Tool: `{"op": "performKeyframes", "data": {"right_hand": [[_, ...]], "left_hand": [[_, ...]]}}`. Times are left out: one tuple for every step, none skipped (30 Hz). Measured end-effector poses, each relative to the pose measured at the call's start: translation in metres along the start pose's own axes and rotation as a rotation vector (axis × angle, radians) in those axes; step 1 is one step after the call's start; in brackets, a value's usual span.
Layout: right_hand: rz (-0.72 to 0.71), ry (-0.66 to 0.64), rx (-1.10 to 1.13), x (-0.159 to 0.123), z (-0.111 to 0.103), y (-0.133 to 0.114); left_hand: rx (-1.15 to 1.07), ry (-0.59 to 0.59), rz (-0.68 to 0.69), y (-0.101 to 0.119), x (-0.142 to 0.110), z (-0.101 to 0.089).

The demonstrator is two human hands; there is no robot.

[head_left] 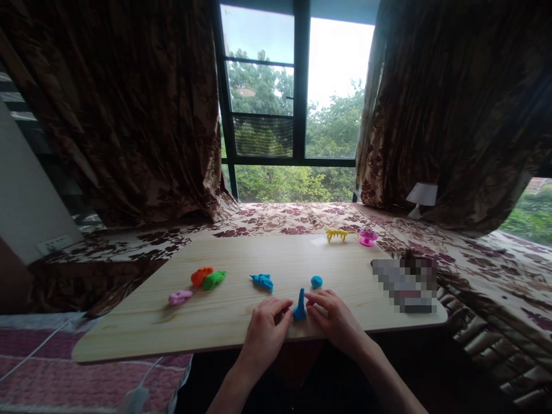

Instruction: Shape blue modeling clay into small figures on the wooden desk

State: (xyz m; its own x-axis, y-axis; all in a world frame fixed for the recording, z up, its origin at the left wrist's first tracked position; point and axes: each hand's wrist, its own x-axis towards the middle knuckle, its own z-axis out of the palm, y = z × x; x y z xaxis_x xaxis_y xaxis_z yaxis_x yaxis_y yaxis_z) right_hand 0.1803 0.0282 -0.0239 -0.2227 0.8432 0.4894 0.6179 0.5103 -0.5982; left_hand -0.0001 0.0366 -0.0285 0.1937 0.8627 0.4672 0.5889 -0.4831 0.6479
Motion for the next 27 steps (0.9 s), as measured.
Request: {"op": "performKeyframes", "data": {"right_hand": [[0.007,0.016,0.004,-0.001,-0.001,0.001],[0.013,0.031,0.007,-0.002,-0.001,0.003],[0.017,0.043,0.008,-0.003,-0.001,0.004],[0.02,0.052,0.008,-0.004,0.0,0.005],[0.021,0.059,0.01,-0.004,0.002,0.005],[0.021,0.068,0.012,-0.003,0.003,0.005],[0.018,0.078,0.013,-0.003,0.004,0.004],[0.014,0.087,0.014,-0.002,0.005,0.004],[0.009,0.093,0.014,0.0,0.006,0.002],[0.004,0.095,0.014,0.001,0.006,0.001],[0.001,0.095,0.012,0.003,0.006,0.001],[0.0,0.094,0.011,0.004,0.007,0.0],[0.0,0.092,0.01,0.005,0.007,-0.001],[0.0,0.093,0.009,0.005,0.007,-0.001],[0.0,0.093,0.008,0.006,0.008,-0.001],[0.001,0.093,0.006,0.005,0.008,-0.002],[0.0,0.093,0.006,0.005,0.009,-0.002],[-0.002,0.095,0.004,0.004,0.01,-0.003],[-0.002,0.098,-0.001,0.003,0.011,-0.004],[0.0,0.105,-0.011,0.001,0.012,-0.005],[0.005,0.115,-0.026,-0.001,0.013,-0.006],[0.014,0.131,-0.048,-0.003,0.015,-0.007],[0.025,0.148,-0.073,-0.004,0.016,-0.008],[0.037,0.162,-0.097,-0.006,0.018,-0.009],[0.044,0.169,-0.115,-0.007,0.02,-0.01],[0.046,0.17,-0.126,-0.008,0.021,-0.011],[0.041,0.161,-0.131,-0.008,0.022,-0.012]], "left_hand": [[-0.011,0.007,-0.01,0.0,-0.001,-0.001],[-0.02,0.007,-0.016,0.0,-0.001,-0.001],[-0.028,0.003,-0.018,0.001,-0.001,-0.002],[-0.039,-0.003,-0.016,0.001,-0.001,-0.002],[-0.051,-0.008,-0.011,0.002,0.0,-0.002],[-0.064,-0.009,-0.008,0.004,0.001,-0.001],[-0.075,-0.008,-0.007,0.005,0.002,-0.001],[-0.084,-0.007,-0.007,0.006,0.003,-0.001],[-0.089,-0.011,-0.005,0.007,0.004,-0.001],[-0.088,-0.016,-0.002,0.007,0.005,-0.001],[-0.079,-0.023,0.002,0.008,0.006,-0.001],[-0.062,-0.029,0.007,0.008,0.007,-0.001],[-0.041,-0.03,0.012,0.009,0.008,0.0],[-0.017,-0.025,0.016,0.009,0.008,0.0],[0.007,-0.014,0.017,0.009,0.009,0.001],[0.028,0.0,0.016,0.009,0.009,0.001],[0.043,0.013,0.014,0.009,0.008,0.002],[0.052,0.025,0.009,0.009,0.008,0.002],[0.054,0.033,0.001,0.009,0.008,0.002],[0.049,0.036,-0.01,0.009,0.008,0.002],[0.038,0.035,-0.023,0.009,0.008,0.002],[0.023,0.029,-0.037,0.009,0.007,0.001],[0.01,0.023,-0.05,0.01,0.007,0.001],[0.001,0.018,-0.061,0.01,0.007,0.0],[0.001,0.016,-0.068,0.011,0.007,-0.001],[0.008,0.016,-0.071,0.011,0.006,-0.002],[0.019,0.017,-0.071,0.012,0.006,-0.003]]}}
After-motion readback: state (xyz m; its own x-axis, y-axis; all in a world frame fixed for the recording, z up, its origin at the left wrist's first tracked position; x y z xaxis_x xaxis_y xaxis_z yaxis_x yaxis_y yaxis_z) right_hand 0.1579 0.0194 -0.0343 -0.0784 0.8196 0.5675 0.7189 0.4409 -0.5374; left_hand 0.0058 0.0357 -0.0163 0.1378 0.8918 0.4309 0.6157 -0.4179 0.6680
